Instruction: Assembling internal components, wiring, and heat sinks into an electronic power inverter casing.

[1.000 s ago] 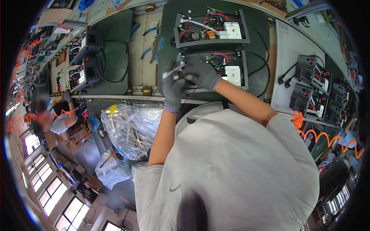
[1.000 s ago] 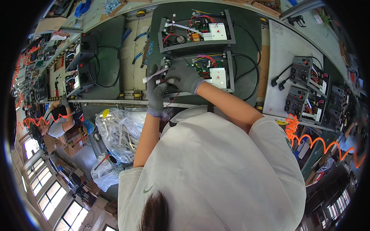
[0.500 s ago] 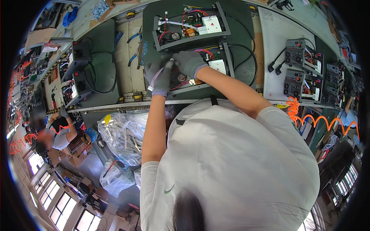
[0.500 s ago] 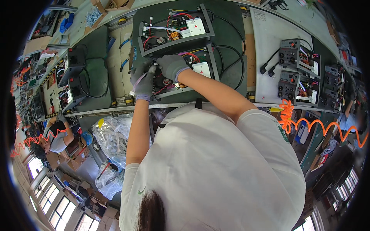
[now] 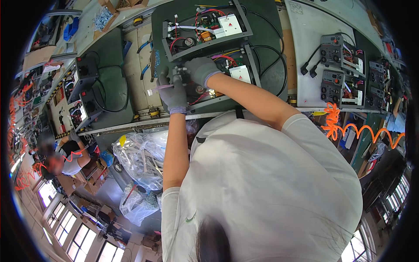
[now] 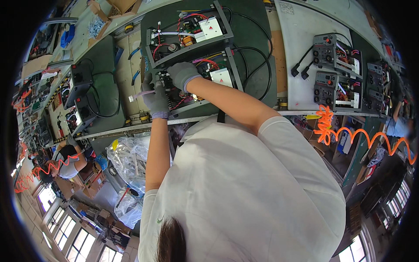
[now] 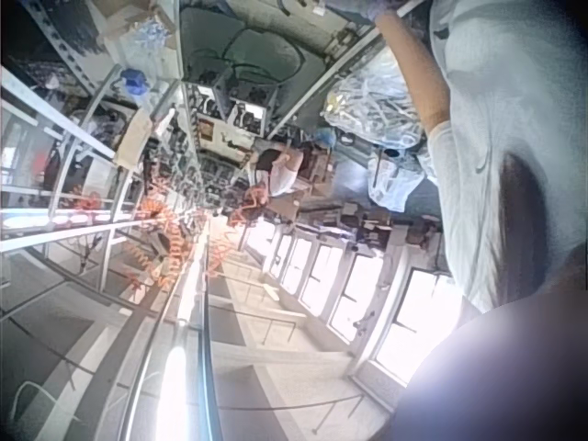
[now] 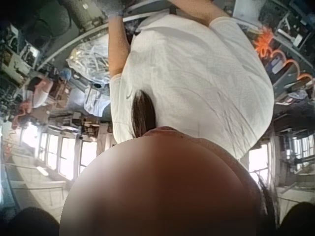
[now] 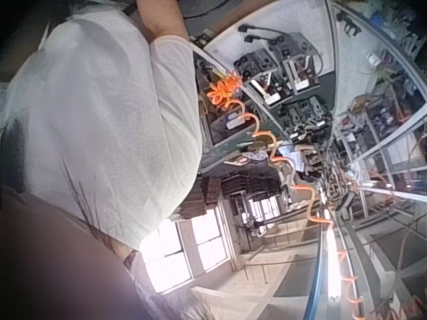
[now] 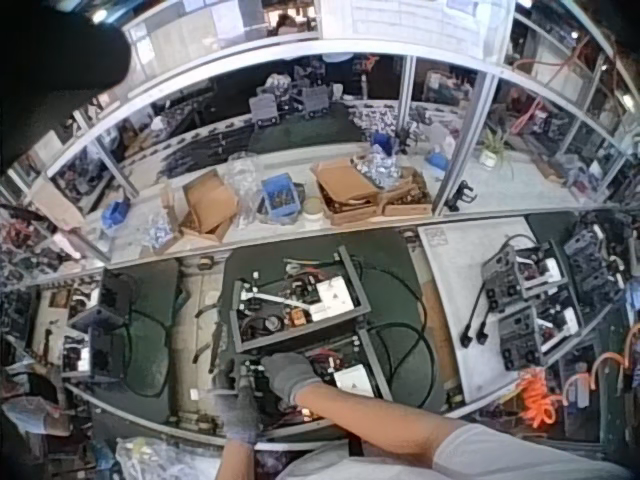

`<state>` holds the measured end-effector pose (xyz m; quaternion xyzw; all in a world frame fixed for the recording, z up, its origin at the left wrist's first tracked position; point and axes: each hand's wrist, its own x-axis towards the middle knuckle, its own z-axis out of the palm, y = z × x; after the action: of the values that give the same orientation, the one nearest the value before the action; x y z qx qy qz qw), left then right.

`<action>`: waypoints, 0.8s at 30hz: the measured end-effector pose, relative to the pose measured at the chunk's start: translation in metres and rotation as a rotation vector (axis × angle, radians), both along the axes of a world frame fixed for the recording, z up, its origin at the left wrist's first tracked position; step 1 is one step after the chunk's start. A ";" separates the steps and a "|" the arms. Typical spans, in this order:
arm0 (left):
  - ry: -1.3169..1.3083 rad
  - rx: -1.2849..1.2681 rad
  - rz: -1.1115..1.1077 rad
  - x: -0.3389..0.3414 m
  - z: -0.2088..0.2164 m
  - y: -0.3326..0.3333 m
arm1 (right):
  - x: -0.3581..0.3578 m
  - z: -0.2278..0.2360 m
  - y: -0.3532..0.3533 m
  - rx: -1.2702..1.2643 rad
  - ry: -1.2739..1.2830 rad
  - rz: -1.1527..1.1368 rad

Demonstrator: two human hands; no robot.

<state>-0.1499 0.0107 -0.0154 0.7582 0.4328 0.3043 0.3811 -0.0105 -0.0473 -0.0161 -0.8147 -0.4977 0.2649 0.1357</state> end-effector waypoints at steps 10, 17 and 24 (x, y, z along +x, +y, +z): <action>0.134 -0.012 -0.058 -0.009 -0.011 0.005 | 0.006 -0.001 0.003 0.043 0.003 0.150; 0.018 -0.006 -0.067 -0.006 -0.016 0.007 | 0.009 -0.015 0.008 0.106 -0.023 0.171; 0.046 -0.018 -0.127 -0.011 -0.026 0.013 | 0.009 -0.010 0.009 0.121 0.002 0.191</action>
<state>-0.1609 0.0234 -0.0410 0.7874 0.3951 0.2582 0.3965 -0.0012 -0.0383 -0.0264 -0.7535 -0.5881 0.2471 0.1591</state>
